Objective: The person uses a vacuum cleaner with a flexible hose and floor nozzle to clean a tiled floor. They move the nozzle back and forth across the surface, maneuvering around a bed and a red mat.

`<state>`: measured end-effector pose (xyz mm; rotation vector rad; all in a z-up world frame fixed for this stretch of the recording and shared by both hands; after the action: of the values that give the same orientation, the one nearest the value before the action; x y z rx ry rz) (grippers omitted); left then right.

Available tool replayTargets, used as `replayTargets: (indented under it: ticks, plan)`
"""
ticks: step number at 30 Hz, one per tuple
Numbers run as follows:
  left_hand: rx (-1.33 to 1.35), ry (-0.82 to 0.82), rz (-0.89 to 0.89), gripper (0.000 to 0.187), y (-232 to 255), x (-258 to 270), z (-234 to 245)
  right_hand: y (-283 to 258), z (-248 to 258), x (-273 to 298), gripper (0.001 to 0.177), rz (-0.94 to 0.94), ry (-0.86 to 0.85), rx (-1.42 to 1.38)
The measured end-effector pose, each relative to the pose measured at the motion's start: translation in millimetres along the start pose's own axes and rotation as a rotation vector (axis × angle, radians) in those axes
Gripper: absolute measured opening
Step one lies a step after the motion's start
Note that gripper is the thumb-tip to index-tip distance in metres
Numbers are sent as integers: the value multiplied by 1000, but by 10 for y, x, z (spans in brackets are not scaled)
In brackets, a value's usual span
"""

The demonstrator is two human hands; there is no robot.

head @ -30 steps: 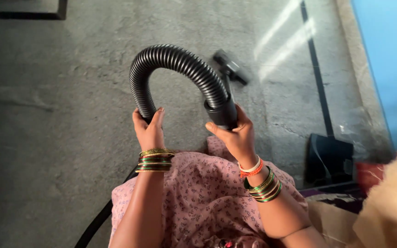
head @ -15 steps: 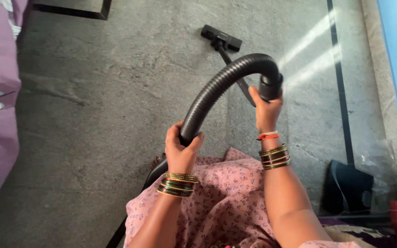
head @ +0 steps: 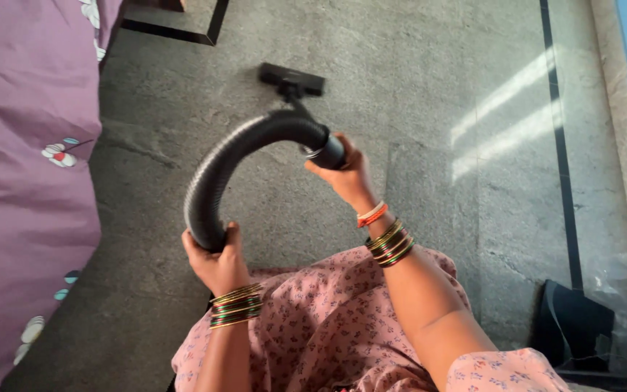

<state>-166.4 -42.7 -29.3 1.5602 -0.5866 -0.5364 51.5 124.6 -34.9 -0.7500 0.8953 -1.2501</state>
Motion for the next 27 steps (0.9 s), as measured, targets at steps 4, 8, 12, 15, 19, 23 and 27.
replayTargets:
  ticks: [4, 8, 12, 15, 19, 23, 27]
  plan:
    - [30, 119, 52, 34, -134, -301, 246, -197, -513, -50, 48, 80, -165, -212]
    - [77, 142, 8, 35, -249, -600, 425, -326, -899, -108, 49, 30, -332, -397]
    - [103, 186, 25, 37, -363, -837, 553, -356, -1134, -31, 45, -15, -648, -587]
    - [190, 213, 9, 43, -473, -1027, 622, -535, -1160, 195, 63, 124, -695, -323]
    - [326, 121, 38, 40, -609, -1126, 593, -1001, -801, 622, 79, 343, -864, -269]
    - [217, -28, 163, 41, -537, -828, 286, -1469, -224, 1136, 77, 581, -1074, -508]
    - [5, -225, 122, 37, -456, -641, 84, -1576, -150, 1456, 81, 521, -1316, -765]
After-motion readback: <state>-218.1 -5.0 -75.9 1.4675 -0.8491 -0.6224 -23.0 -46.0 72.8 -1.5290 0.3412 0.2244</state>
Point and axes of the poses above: each hand's wrist, its own x-axis away from the middle knuckle, its own z-axis out of the back of the hand, y = z × x, the point moved 2 cm from there along -x, towards the middle knuckle, and after that the axes turned 3 degrees about x, right-handed, at the moved point
